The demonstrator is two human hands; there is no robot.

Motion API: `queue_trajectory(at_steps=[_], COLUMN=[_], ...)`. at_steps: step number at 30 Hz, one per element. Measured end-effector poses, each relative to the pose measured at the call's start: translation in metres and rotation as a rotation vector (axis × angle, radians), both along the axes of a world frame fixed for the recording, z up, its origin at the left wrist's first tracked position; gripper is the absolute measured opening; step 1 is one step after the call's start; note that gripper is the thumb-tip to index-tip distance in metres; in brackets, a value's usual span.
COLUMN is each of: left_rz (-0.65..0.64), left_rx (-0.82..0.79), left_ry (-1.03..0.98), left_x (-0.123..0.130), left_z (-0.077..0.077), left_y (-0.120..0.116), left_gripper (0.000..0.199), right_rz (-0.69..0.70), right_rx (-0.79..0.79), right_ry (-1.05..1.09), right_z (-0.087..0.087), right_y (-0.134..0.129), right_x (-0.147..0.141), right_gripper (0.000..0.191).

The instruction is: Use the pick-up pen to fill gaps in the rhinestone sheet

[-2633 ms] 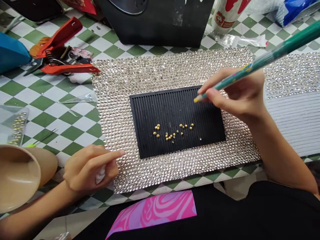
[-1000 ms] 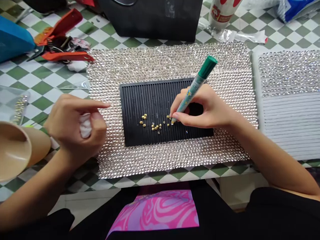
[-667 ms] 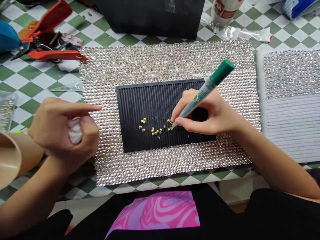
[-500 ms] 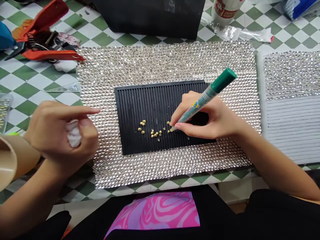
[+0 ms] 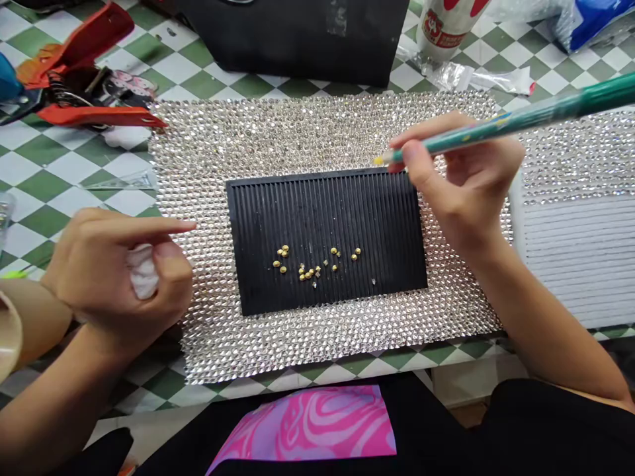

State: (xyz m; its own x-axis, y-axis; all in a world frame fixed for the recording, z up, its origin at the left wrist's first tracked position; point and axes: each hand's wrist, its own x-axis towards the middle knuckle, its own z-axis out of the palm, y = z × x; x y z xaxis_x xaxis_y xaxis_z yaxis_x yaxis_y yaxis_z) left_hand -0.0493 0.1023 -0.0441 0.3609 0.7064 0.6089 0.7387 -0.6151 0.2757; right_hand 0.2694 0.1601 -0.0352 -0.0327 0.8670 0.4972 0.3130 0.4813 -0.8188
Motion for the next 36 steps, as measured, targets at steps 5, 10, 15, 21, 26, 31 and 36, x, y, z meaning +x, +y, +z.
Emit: queue_trajectory(at_steps=[5, 10, 15, 21, 26, 31, 36], left_rz=[0.013, -0.004, 0.002, -0.011, 0.002, 0.007, 0.011], left_rx=[-0.006, 0.006, 0.001, 0.008, 0.022, 0.021, 0.01], left_ry=[0.007, -0.005, 0.007, 0.017, 0.007, -0.005, 0.003], left_x=[-0.001, 0.0, -0.001, -0.002, -0.001, 0.002, 0.002], left_z=[-0.003, -0.002, -0.002, -0.003, -0.003, -0.003, -0.001], left_y=[-0.001, -0.001, -0.001, -0.001, 0.0, 0.0, 0.0], left_gripper=[0.034, 0.036, 0.035, 0.031, 0.03, 0.031, 0.033], right_rz=[-0.132, -0.125, -0.127, -0.137, -0.121, -0.181, -0.163], right_rx=[0.041, -0.061, -0.08, -0.008, 0.034, 0.033, -0.011], right_ry=[-0.021, -0.089, -0.147, -0.13, -0.172, -0.15, -0.171], right_z=[-0.015, -0.013, -0.011, -0.008, -0.003, -0.007, -0.01], right_y=[0.02, 0.017, 0.015, 0.01, -0.001, 0.007, 0.012], right_x=[0.01, 0.01, 0.01, 0.006, 0.002, 0.005, 0.008], right_gripper=[0.003, 0.005, 0.006, 0.008, 0.011, 0.01, 0.008])
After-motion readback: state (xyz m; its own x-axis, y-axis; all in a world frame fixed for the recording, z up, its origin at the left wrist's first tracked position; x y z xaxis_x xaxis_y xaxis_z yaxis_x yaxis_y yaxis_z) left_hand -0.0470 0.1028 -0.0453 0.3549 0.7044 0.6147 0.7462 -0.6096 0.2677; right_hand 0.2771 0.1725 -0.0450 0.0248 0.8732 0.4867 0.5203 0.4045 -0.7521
